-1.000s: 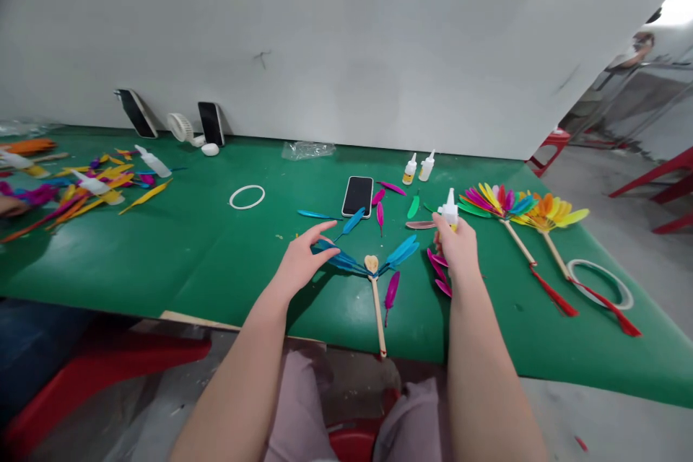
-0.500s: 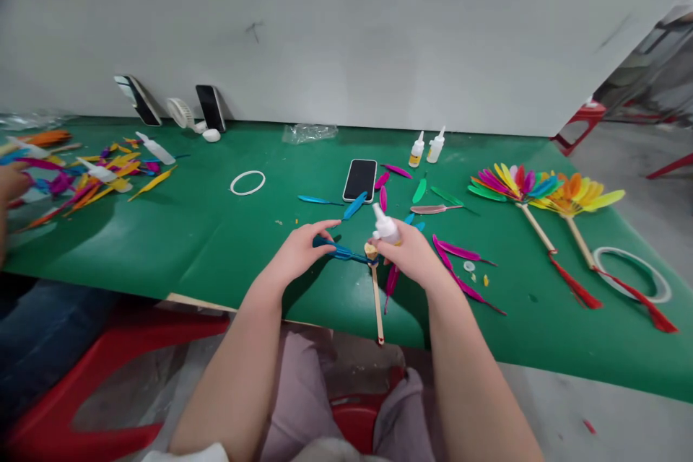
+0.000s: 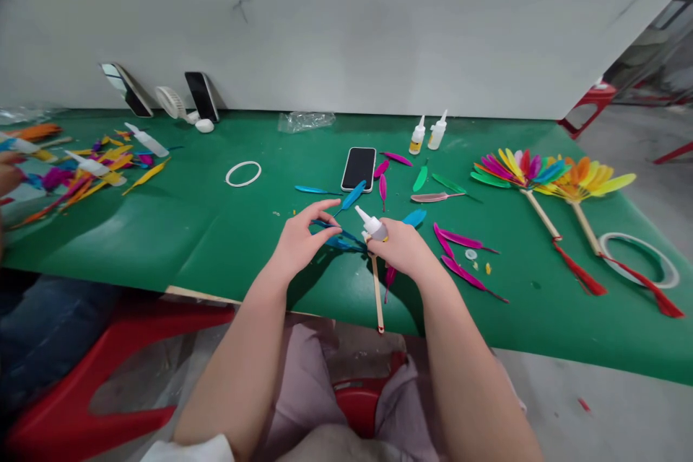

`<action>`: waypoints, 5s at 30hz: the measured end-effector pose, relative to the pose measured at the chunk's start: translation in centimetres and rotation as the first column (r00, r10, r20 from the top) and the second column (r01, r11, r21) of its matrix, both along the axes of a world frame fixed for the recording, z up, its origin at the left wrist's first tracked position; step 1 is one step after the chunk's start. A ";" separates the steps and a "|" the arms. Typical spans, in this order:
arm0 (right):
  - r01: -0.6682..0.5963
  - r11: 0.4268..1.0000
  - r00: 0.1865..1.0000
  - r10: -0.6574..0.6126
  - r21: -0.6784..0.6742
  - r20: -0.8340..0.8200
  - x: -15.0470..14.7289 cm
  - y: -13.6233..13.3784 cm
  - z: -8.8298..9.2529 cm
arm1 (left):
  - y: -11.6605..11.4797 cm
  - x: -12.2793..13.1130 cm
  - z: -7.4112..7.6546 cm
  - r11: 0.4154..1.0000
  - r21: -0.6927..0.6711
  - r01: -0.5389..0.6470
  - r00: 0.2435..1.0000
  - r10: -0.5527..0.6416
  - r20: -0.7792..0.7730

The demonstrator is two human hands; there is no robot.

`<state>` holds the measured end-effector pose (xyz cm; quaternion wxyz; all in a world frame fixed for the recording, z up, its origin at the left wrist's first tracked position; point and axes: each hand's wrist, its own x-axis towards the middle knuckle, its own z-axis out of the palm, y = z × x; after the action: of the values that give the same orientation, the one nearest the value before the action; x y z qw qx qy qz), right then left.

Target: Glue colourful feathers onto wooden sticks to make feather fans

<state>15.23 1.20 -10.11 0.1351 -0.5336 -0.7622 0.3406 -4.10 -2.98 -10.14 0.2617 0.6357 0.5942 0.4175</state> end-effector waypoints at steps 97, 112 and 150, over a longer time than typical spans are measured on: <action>0.435 0.868 0.260 -0.378 -0.241 -0.889 2.7 -2.3 4.6 | -6.5 4.8 1.2 0.690 0.529 0.494 0.858 -0.288 -0.426; 0.159 0.914 0.336 -0.406 -0.374 -0.850 4.0 -1.9 4.2 | -6.9 4.1 2.1 0.746 0.519 0.418 0.886 -0.209 -0.413; 0.511 0.836 0.344 -0.411 -0.199 -0.844 2.3 -1.8 3.4 | -5.2 5.4 0.4 0.978 0.162 0.131 0.795 -0.202 0.572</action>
<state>17.57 -0.58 -6.71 0.6135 -0.4748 -0.4228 0.4684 1.31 -8.22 -9.72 0.4307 0.5398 0.4014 0.6016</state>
